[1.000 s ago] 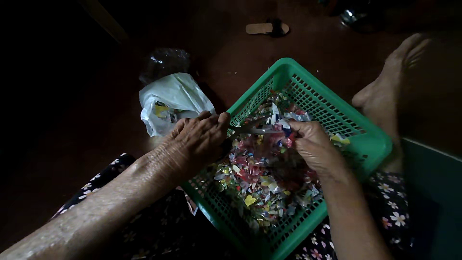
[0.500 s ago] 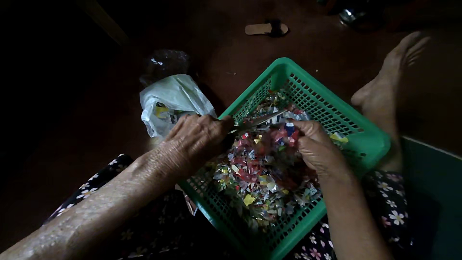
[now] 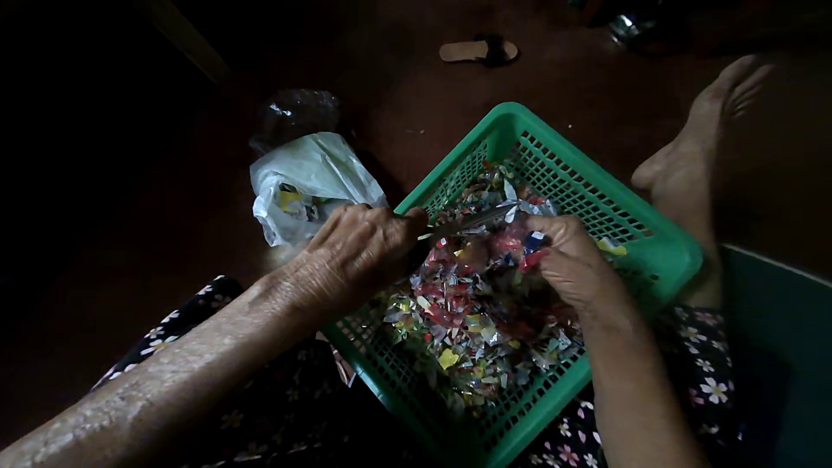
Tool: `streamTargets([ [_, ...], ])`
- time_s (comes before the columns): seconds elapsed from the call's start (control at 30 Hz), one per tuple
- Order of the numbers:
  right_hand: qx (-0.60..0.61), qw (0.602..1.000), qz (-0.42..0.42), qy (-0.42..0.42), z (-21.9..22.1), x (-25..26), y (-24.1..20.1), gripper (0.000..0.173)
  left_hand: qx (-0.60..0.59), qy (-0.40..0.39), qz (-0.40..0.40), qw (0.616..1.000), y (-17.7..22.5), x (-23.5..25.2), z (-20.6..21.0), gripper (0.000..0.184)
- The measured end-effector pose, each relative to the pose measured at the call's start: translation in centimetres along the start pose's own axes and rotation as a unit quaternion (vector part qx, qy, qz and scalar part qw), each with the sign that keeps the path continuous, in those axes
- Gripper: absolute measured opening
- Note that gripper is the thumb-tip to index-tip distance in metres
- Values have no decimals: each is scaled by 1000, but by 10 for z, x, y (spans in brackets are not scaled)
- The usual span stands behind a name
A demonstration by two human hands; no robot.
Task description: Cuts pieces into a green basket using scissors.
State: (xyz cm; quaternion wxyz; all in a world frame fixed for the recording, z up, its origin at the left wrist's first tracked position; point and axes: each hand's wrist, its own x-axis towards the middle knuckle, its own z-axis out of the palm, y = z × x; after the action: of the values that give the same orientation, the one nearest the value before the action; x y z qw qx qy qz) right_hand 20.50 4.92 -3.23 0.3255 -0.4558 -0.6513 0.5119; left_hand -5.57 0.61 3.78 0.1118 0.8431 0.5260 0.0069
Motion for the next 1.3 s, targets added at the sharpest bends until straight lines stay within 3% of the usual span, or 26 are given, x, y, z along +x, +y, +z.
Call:
streamTargets([
  [0.07, -182, 981, -44, 46, -8, 0, -2, 18, -24, -45, -26, 998, -4, -3, -6, 11],
  [0.13, -314, 945, -35, 79, -16, -1, -6, 33, -32, -102, -58, 993, -12, -7, -12, 15],
  [0.2, -370, 925, 0, 90, -20, -1, -7, 49, -25, -114, -65, 991, -18, -16, -15, 27],
  [0.27, -367, 923, -21, 113, -13, -1, -8, 38, -30, -118, -80, 989, -17, -23, -21, 44],
  [0.3, -355, 927, -39, 115, -5, -2, -8, 26, -28, -112, -87, 990, -16, -24, -22, 42],
  [0.37, -339, 936, -65, 72, 20, -2, -3, 13, -20, -95, -81, 992, -14, -23, -23, 38],
  [0.4, -336, 939, -70, 28, 35, -3, 2, 18, -12, -77, -70, 995, -13, -23, -21, 38],
  [0.5, -372, 916, -100, -108, 68, -11, 26, 60, 10, -41, -32, 999, -14, -22, -11, 40],
  [0.57, -385, 909, -58, -146, 71, -13, 27, 45, 15, -41, -15, 999, -17, -22, -6, 29],
  [0.63, -348, 931, -33, -104, 56, -12, 25, 24, 12, -43, -2, 999, -20, -21, -6, 23],
  [0.73, -249, 968, 5, -40, 28, 3, 6, 13, 18, -30, -7, 999, -18, -19, -7, 22],
  [0.87, -59, 997, 53, -1, 10, 6, -1, 9, 8, -89, -51, 995, -12, -18, -8, 38],
  [0.97, 37, 998, 49, 5, 11, 4, 0, 8, 19, -58, -24, 998, -11, -19, 1, 46],
  [1.17, 102, 991, 84, 11, 10, 3, -1, 9, -13, -26, -2, 1000, -17, -16, 9, 49],
  [1.3, 118, 991, 67, 12, 12, 2, -1, 11, -51, -55, -20, 997, -21, -13, -1, 42],
])
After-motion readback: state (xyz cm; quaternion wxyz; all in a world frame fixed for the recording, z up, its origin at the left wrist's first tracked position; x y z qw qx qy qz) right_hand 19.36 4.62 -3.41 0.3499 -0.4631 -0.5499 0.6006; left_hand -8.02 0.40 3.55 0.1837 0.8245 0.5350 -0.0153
